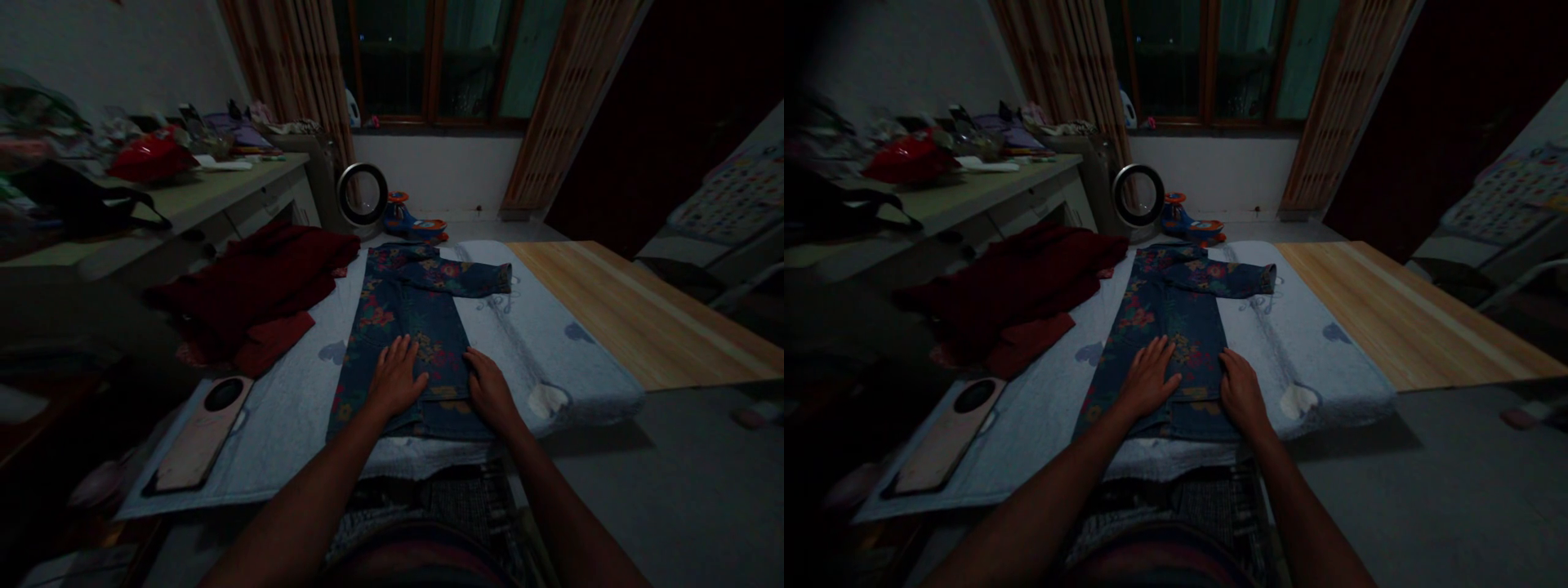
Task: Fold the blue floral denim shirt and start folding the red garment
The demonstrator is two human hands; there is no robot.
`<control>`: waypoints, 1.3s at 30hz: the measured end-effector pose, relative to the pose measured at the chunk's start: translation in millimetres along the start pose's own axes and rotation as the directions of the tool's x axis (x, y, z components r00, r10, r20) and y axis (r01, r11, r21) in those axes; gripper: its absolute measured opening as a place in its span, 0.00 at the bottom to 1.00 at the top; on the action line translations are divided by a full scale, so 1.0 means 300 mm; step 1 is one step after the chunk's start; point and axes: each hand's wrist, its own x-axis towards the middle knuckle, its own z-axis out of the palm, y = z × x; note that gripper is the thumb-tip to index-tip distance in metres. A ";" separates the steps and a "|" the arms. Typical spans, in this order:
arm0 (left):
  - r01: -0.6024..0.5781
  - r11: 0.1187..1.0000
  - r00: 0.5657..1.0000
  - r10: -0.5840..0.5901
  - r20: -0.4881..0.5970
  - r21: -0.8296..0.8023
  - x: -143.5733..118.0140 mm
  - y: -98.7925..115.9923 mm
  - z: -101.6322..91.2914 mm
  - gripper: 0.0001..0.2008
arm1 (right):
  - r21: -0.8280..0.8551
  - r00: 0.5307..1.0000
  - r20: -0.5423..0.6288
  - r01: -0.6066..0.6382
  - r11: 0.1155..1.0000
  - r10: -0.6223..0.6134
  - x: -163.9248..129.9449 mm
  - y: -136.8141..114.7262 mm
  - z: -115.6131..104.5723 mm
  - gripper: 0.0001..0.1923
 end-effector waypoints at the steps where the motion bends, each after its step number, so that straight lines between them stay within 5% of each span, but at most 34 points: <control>1: 0.000 1.000 1.000 0.000 -0.004 -0.001 0.000 -0.001 0.002 0.33 | 0.007 1.000 -0.005 -0.013 1.000 0.013 0.001 0.000 -0.003 0.24; 10: -0.006 1.000 1.000 0.005 -0.028 -0.005 0.000 -0.007 0.015 0.32 | 0.006 0.983 0.168 0.075 0.997 -0.075 -0.002 -0.028 -0.041 0.20; 19: -0.006 1.000 1.000 0.005 -0.030 -0.028 0.002 -0.007 0.014 0.33 | -0.159 0.983 0.184 0.033 0.987 -0.003 0.004 -0.039 -0.023 0.27; 26: -0.026 0.991 0.991 0.008 -0.131 -0.135 -0.008 -0.017 0.021 0.29 | -0.265 0.931 0.339 -0.043 0.963 0.134 0.156 -0.098 -0.084 0.20; 31: 0.036 0.981 0.965 -0.084 -0.249 -0.191 0.001 -0.029 0.037 0.25 | -0.200 0.936 0.341 0.168 0.965 -0.092 0.250 -0.147 -0.003 0.24; 35: 0.064 0.990 0.977 -0.088 -0.194 -0.126 0.002 -0.023 0.039 0.23 | -0.232 0.889 0.446 0.228 0.945 -0.105 0.264 -0.100 0.053 0.26; 39: 0.085 0.991 0.982 -0.101 -0.157 -0.103 -0.006 -0.010 0.033 0.23 | -0.366 0.916 0.401 0.143 0.920 0.017 0.306 -0.051 0.030 0.26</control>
